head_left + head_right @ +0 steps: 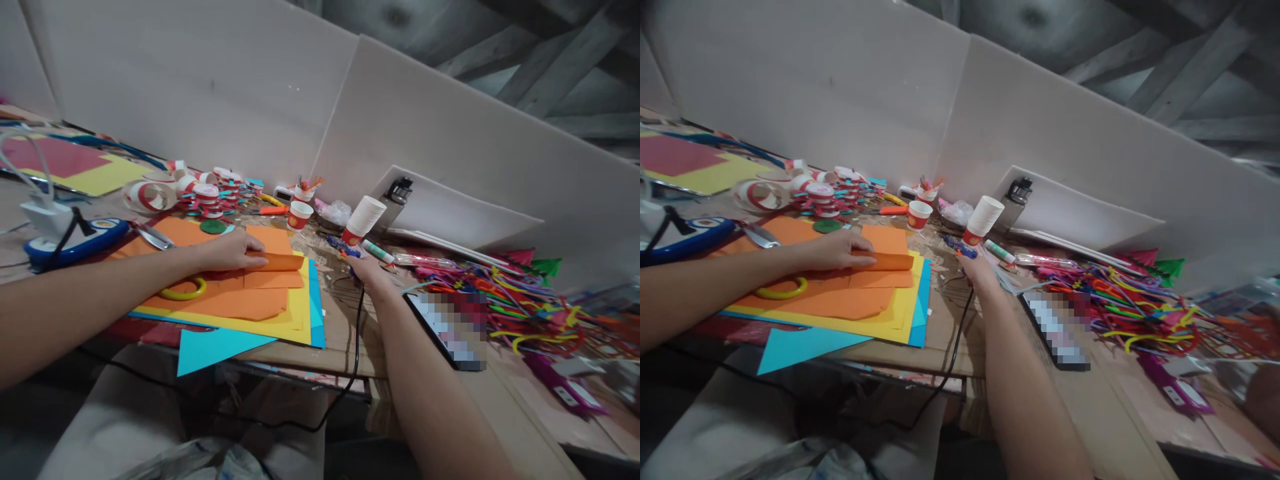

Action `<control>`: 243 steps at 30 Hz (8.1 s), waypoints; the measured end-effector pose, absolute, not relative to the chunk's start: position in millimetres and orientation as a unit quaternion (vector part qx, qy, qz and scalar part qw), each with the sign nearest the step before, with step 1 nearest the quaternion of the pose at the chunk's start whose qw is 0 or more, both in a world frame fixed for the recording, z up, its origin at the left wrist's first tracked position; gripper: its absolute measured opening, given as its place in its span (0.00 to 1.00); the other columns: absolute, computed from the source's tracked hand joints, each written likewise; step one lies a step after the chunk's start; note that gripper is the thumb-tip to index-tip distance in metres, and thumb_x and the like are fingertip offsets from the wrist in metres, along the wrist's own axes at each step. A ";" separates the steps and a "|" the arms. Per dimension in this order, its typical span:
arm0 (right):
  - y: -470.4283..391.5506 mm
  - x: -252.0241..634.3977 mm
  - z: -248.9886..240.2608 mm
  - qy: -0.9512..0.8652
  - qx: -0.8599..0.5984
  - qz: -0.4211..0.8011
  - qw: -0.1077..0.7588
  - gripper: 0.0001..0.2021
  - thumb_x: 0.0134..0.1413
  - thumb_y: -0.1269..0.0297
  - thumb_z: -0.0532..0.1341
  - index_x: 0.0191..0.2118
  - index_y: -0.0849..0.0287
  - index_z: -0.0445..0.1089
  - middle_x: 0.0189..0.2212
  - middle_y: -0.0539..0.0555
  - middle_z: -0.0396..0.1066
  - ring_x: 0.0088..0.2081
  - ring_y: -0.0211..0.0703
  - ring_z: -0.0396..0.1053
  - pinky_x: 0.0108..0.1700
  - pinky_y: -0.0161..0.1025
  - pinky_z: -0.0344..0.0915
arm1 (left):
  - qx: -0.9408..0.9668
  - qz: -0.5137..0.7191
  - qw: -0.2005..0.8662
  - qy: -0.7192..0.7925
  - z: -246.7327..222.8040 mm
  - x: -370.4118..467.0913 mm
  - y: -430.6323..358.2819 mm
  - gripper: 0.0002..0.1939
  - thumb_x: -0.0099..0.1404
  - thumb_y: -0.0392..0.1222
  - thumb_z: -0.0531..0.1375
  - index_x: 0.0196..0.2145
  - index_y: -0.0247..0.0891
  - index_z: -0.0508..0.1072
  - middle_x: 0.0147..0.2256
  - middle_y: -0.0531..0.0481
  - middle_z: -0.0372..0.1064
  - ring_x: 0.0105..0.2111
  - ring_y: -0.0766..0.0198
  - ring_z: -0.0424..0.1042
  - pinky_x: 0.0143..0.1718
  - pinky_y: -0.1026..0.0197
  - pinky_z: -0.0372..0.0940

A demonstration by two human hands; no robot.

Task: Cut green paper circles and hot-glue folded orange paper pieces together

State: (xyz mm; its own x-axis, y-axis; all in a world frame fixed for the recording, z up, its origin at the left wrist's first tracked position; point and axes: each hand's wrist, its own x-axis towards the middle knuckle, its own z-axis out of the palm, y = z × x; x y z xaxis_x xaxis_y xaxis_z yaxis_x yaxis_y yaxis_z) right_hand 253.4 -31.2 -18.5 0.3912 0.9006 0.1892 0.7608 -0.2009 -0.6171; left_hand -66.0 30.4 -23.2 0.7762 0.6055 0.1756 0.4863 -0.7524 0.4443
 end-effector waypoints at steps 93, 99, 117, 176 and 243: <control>-85.8 141.8 10.1 -0.763 -0.589 0.193 0.185 0.14 0.57 0.62 0.58 0.49 0.57 0.66 0.44 0.58 0.73 0.46 0.51 0.69 0.47 0.46 0.64 | 0.857 0.134 0.377 0.325 -15.2 -69.1 36.5 0.18 0.60 0.55 0.57 0.26 0.35 0.71 0.20 0.55 0.61 0.20 0.70 0.57 0.22 0.66 0.49; -84.5 138.1 8.7 -0.763 -0.595 0.185 0.173 0.14 0.57 0.61 0.58 0.48 0.57 0.66 0.42 0.58 0.73 0.42 0.50 0.70 0.43 0.44 0.65 | 0.850 0.123 0.388 0.333 -15.1 -68.8 36.6 0.18 0.60 0.55 0.57 0.32 0.36 0.74 0.24 0.53 0.68 0.21 0.69 0.62 0.22 0.66 0.53; -95.0 178.7 24.9 -0.731 -0.654 0.110 0.160 0.05 0.55 0.64 0.59 0.37 0.58 0.69 0.36 0.56 0.73 0.36 0.47 0.69 0.38 0.42 0.63 | 0.861 0.140 0.370 0.319 -11.9 -70.6 32.0 0.17 0.59 0.53 0.58 0.22 0.37 0.64 0.19 0.56 0.57 0.20 0.70 0.57 0.22 0.66 0.50; -95.4 189.0 30.2 -0.716 -0.679 0.098 0.126 0.07 0.57 0.62 0.57 0.36 0.60 0.67 0.37 0.57 0.72 0.36 0.45 0.66 0.37 0.40 0.61 | 0.864 0.135 0.358 0.328 -14.2 -70.5 34.0 0.17 0.60 0.53 0.58 0.24 0.36 0.66 0.20 0.55 0.58 0.20 0.70 0.56 0.22 0.64 0.48; -97.5 167.4 26.7 -0.741 -0.617 0.201 0.175 0.13 0.56 0.65 0.58 0.46 0.58 0.71 0.43 0.55 0.74 0.43 0.47 0.70 0.47 0.42 0.64 | 0.858 0.126 0.381 0.321 -16.9 -72.6 38.1 0.17 0.58 0.54 0.59 0.27 0.36 0.71 0.21 0.54 0.60 0.20 0.70 0.57 0.21 0.65 0.48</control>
